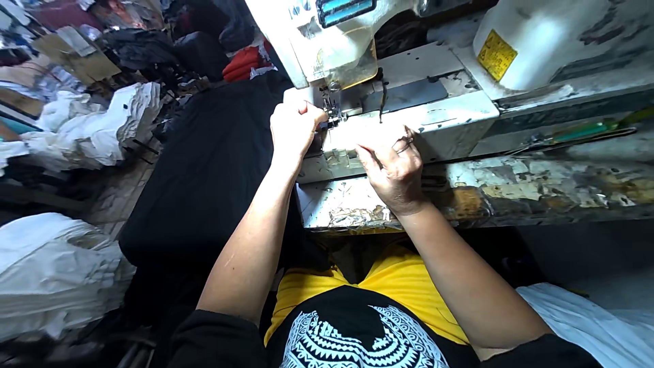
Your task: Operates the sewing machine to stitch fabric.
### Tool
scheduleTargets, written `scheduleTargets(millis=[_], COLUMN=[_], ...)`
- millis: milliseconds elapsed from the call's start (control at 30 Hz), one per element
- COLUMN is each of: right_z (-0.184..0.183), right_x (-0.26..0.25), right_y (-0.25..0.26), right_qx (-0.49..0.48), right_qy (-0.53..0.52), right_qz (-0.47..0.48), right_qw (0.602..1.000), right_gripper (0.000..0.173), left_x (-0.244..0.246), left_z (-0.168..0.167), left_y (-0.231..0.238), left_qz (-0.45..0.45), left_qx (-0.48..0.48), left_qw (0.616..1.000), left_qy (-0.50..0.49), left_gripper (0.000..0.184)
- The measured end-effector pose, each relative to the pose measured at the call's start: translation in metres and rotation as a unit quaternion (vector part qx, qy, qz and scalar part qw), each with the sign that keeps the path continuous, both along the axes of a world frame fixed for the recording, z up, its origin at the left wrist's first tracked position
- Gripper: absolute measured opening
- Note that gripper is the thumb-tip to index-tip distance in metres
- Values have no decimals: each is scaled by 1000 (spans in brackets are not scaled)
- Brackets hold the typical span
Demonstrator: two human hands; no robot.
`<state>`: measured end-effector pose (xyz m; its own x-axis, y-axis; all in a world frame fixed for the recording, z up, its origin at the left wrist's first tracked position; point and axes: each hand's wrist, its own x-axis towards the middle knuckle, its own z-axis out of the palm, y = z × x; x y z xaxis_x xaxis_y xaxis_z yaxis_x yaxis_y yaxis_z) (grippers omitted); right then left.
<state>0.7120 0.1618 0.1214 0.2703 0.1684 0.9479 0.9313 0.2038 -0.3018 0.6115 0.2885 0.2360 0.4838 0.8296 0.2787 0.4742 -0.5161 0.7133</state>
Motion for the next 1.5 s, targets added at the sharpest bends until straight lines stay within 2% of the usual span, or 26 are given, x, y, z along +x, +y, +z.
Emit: scheduleTargets(millis=[367, 767, 1200, 1500], right_z=[1, 0, 1, 1], right_x=[0, -1, -2, -2], right_y=[-1, -1, -1, -1], right_qx=[1, 1, 1, 1], right_qy=[-4, 3, 7, 4], right_qz=[2, 2, -7, -7], right_qw=[1000, 1000, 1000, 1000], right_gripper=[12, 11, 11, 11], left_x=[0, 1, 3, 3], left_z=[4, 11, 12, 8], left_y=[0, 2, 2, 3], left_qz=[-14, -22, -27, -17], left_qx=[-15, -38, -35, -20], left_qw=[1000, 999, 998, 999], left_qy=[12, 29, 35, 35], left_gripper=[20, 21, 18, 22])
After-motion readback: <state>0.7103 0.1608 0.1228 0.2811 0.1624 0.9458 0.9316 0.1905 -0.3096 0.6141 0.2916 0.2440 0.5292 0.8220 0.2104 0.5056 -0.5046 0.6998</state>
